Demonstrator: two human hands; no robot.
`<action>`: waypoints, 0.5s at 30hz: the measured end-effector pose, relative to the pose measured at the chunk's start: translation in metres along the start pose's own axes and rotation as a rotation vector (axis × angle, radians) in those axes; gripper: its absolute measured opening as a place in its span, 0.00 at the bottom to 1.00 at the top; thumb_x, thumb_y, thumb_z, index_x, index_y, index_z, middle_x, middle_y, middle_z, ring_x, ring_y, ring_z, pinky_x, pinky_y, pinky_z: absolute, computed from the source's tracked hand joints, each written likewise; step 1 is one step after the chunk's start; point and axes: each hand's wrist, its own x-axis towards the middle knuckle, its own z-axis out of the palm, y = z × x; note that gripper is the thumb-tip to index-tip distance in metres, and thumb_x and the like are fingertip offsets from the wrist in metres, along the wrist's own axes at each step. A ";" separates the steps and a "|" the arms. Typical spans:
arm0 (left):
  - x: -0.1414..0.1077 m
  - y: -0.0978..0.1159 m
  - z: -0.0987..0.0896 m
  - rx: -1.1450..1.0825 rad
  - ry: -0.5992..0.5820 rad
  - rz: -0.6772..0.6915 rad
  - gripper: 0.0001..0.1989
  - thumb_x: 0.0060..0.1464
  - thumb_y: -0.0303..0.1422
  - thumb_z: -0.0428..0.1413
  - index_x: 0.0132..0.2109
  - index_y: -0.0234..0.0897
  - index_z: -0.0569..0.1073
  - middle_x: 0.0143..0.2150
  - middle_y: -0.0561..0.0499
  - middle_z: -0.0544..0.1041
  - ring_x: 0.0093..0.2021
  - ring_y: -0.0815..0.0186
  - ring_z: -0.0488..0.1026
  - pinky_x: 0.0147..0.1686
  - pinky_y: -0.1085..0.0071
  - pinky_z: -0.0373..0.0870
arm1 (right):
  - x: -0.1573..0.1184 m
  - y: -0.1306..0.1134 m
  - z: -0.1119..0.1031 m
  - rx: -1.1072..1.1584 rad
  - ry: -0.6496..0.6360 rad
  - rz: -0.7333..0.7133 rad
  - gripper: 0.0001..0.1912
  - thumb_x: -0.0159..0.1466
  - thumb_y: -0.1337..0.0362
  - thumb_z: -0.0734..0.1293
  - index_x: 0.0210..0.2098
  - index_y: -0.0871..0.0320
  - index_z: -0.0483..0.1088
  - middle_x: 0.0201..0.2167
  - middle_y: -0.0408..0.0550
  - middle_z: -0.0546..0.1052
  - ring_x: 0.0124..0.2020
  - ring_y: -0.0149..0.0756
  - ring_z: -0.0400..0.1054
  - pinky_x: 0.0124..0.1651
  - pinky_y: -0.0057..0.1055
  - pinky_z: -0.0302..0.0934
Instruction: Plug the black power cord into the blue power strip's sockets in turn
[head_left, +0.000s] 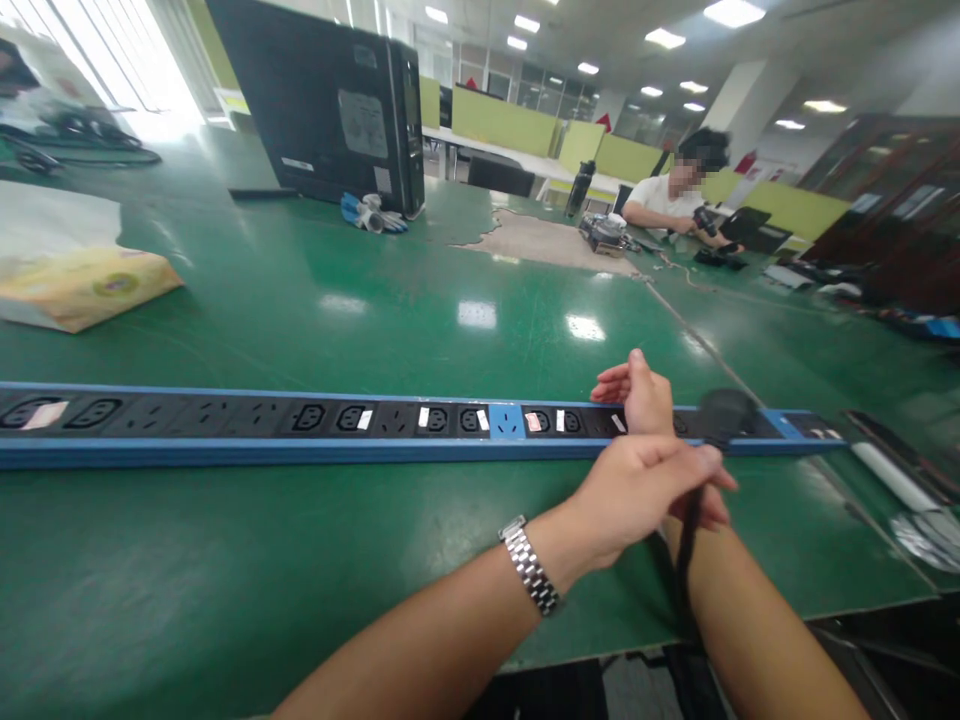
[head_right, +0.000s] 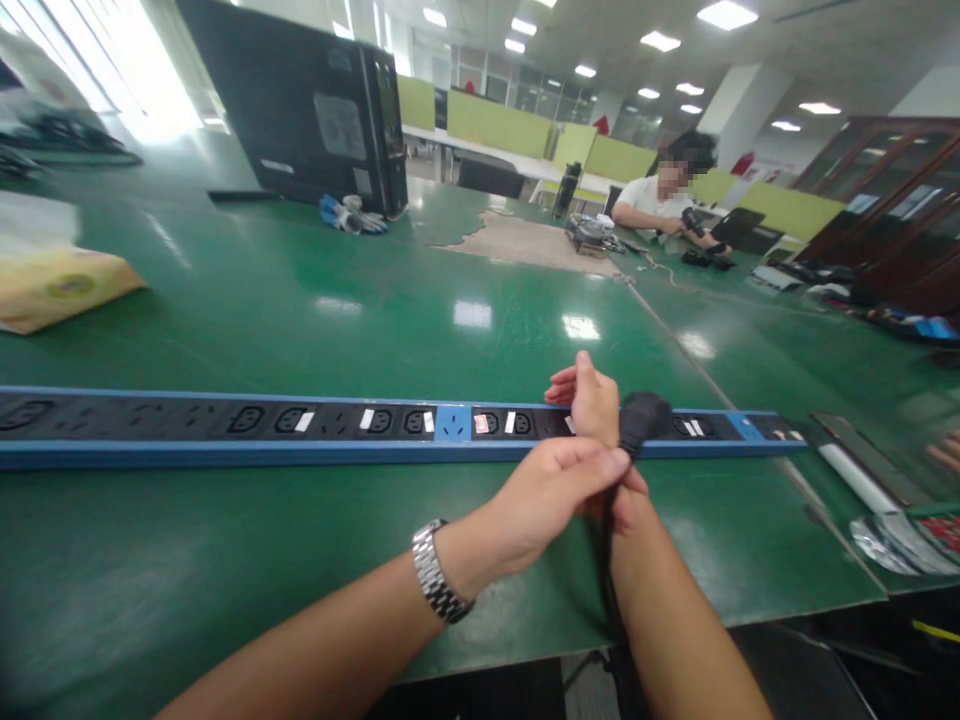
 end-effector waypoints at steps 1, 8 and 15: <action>-0.004 0.001 -0.005 0.028 0.093 0.016 0.18 0.53 0.45 0.57 0.30 0.33 0.72 0.19 0.54 0.72 0.20 0.74 0.68 0.25 0.77 0.67 | -0.001 0.000 0.001 -0.019 -0.001 -0.009 0.30 0.59 0.37 0.61 0.23 0.59 0.72 0.17 0.48 0.75 0.19 0.32 0.71 0.24 0.27 0.66; -0.051 0.040 -0.053 0.151 0.613 0.008 0.23 0.57 0.50 0.52 0.28 0.33 0.69 0.17 0.51 0.72 0.16 0.68 0.71 0.16 0.77 0.65 | -0.004 0.001 0.003 0.005 -0.014 -0.071 0.29 0.58 0.39 0.64 0.22 0.60 0.71 0.15 0.46 0.73 0.18 0.32 0.69 0.24 0.28 0.65; -0.077 0.054 -0.075 0.066 0.740 -0.159 0.21 0.61 0.45 0.48 0.31 0.31 0.72 0.18 0.51 0.72 0.17 0.66 0.73 0.18 0.73 0.69 | -0.003 0.005 0.002 -0.008 -0.026 -0.078 0.29 0.59 0.39 0.63 0.24 0.61 0.72 0.17 0.47 0.74 0.19 0.32 0.70 0.25 0.27 0.66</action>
